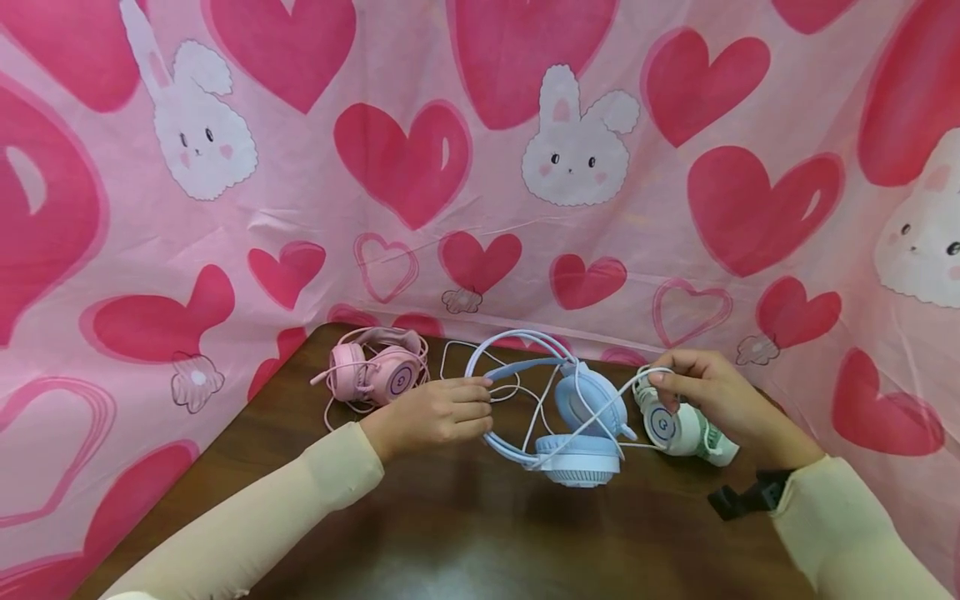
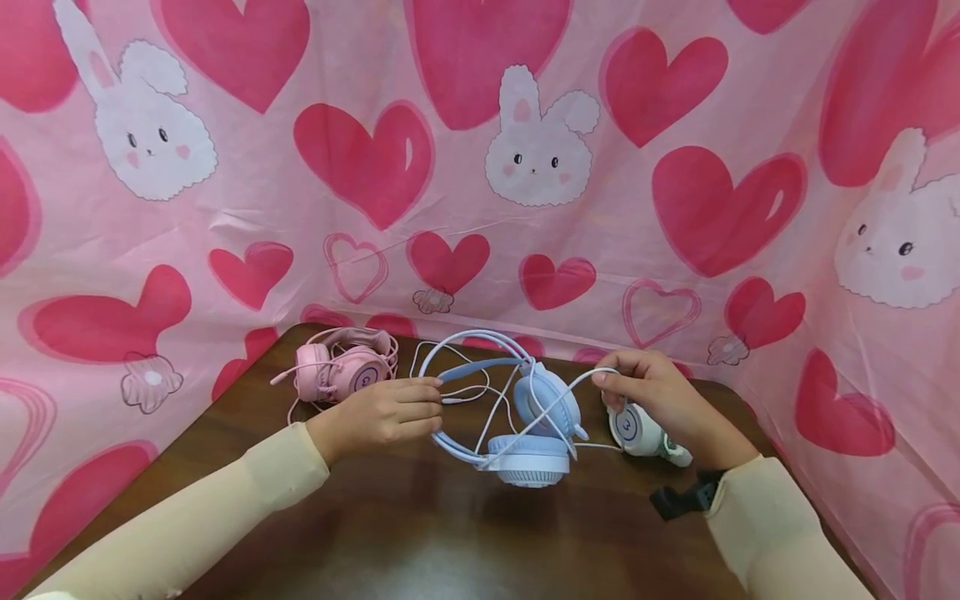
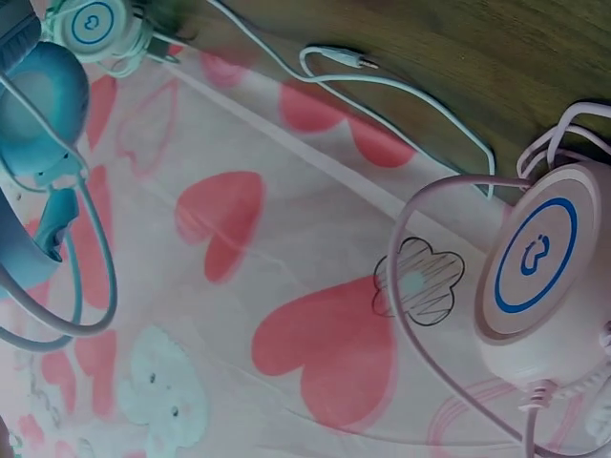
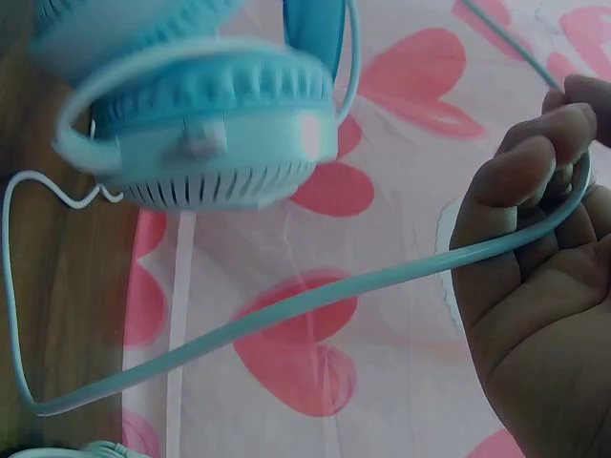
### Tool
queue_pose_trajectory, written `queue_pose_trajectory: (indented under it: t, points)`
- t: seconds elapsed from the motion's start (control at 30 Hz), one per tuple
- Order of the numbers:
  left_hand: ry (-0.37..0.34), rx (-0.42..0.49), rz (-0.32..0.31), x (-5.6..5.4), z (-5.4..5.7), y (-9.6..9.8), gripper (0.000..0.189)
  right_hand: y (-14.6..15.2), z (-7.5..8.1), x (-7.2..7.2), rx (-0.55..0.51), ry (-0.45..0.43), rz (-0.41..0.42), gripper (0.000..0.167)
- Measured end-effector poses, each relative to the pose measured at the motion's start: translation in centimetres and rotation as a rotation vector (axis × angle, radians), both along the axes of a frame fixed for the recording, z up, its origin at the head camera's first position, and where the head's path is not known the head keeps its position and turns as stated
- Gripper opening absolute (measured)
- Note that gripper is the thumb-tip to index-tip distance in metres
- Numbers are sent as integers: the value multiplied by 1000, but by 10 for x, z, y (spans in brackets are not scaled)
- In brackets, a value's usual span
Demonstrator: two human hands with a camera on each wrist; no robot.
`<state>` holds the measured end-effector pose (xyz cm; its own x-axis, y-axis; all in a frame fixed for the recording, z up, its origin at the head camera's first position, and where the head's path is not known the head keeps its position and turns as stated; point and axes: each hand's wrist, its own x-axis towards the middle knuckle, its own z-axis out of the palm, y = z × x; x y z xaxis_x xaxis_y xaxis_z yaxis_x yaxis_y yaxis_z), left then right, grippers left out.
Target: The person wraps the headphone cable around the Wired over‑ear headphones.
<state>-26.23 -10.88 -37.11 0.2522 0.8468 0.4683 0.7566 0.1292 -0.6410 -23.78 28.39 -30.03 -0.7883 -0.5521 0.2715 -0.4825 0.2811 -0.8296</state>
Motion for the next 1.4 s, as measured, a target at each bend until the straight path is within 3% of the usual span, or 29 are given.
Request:
queue_pose_trajectory:
  t: [0.23, 0.5, 0.63, 1.0, 1.4]
  points:
    - [111, 4, -57, 8, 2, 5, 28, -3, 2, -9, -8, 1, -70, 8]
    - [136, 0, -84, 18, -2, 8, 37, -14, 5, -18, 29, 8, -103, 7]
    - [146, 6, -114, 22, 1, 10, 31, -15, 4, -24, 55, 1, -128, 10]
    - [143, -10, -164, 31, 9, 13, 25, -10, -12, -42, -8, -19, -43, 9]
    - [171, -4, -198, 37, 20, 16, 24, -9, -17, -48, -60, -15, 16, 13]
